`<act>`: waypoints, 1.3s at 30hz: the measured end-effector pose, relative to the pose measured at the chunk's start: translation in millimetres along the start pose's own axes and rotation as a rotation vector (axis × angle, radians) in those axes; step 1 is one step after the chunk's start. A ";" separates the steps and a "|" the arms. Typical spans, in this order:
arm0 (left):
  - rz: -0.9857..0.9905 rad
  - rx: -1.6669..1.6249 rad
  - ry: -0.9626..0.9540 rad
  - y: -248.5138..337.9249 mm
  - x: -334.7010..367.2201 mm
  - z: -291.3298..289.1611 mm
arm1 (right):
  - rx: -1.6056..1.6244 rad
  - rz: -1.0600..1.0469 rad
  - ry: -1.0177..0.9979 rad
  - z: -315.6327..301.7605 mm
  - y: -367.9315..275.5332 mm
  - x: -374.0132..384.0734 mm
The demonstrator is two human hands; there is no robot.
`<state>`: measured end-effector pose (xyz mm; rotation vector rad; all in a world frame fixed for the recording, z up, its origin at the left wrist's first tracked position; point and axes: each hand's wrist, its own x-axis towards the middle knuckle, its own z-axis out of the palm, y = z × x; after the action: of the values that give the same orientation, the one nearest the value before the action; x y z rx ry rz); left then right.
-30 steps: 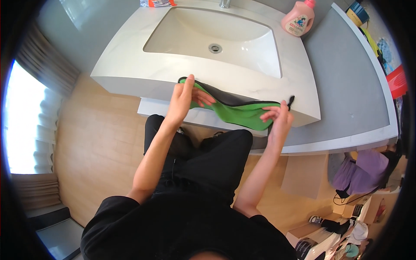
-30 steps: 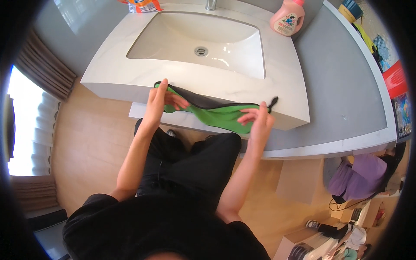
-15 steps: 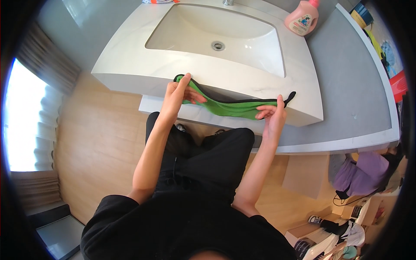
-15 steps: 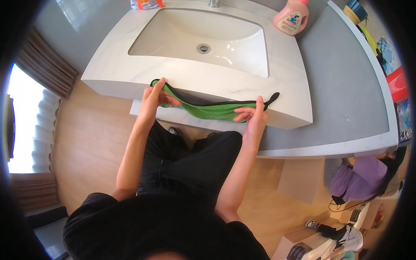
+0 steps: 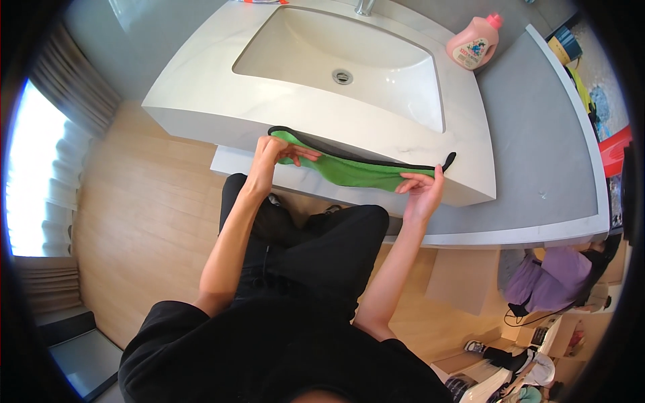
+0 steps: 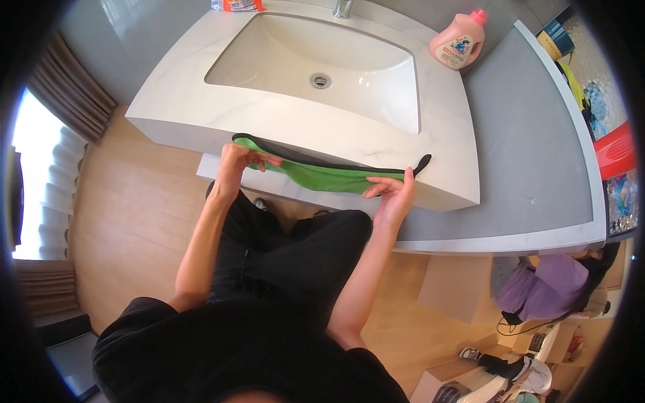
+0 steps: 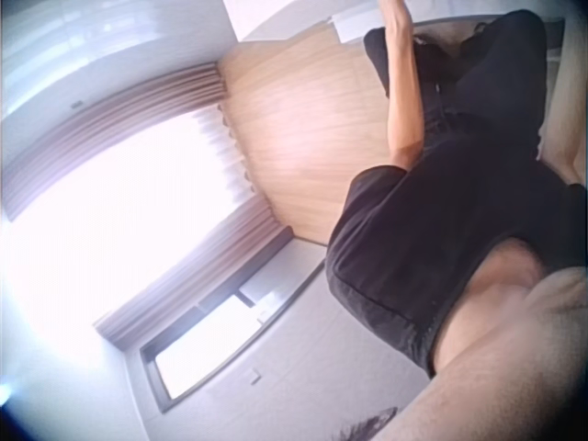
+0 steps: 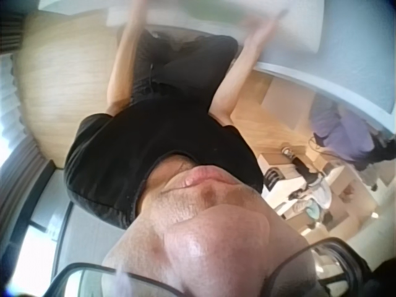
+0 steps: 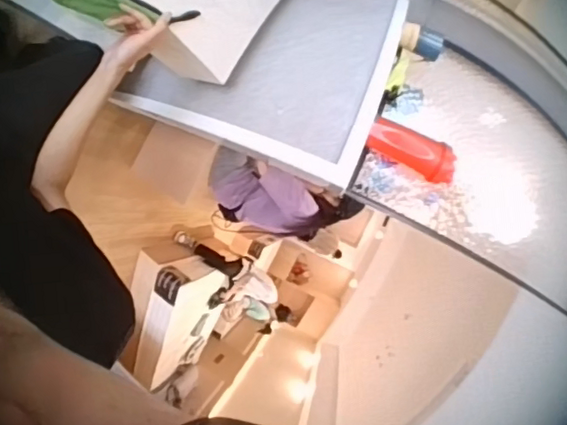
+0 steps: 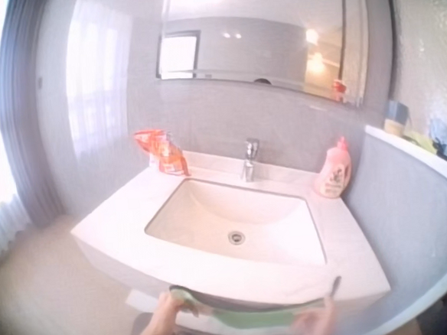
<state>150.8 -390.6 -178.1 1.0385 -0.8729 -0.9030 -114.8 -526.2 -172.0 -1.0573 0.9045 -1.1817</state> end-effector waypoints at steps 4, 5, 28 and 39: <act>0.009 0.111 -0.010 9.6 -1.3 2.8 | -0.006 -0.011 0.008 6.1 0.8 -0.7; 0.007 0.110 -0.009 12.8 -1.1 4.6 | -0.016 -0.007 0.010 8.7 -0.1 -1.3; -0.137 0.123 0.335 23.8 -4.4 -28.1 | -0.110 0.033 -0.138 52.2 5.2 -14.2; -0.131 0.235 0.467 45.6 -7.7 -93.3 | -0.118 0.033 -0.200 115.5 26.5 -29.7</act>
<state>241.4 -342.4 -160.8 1.4522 -0.5274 -0.6322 -3.2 -477.1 -165.7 -1.2275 0.8387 -0.9854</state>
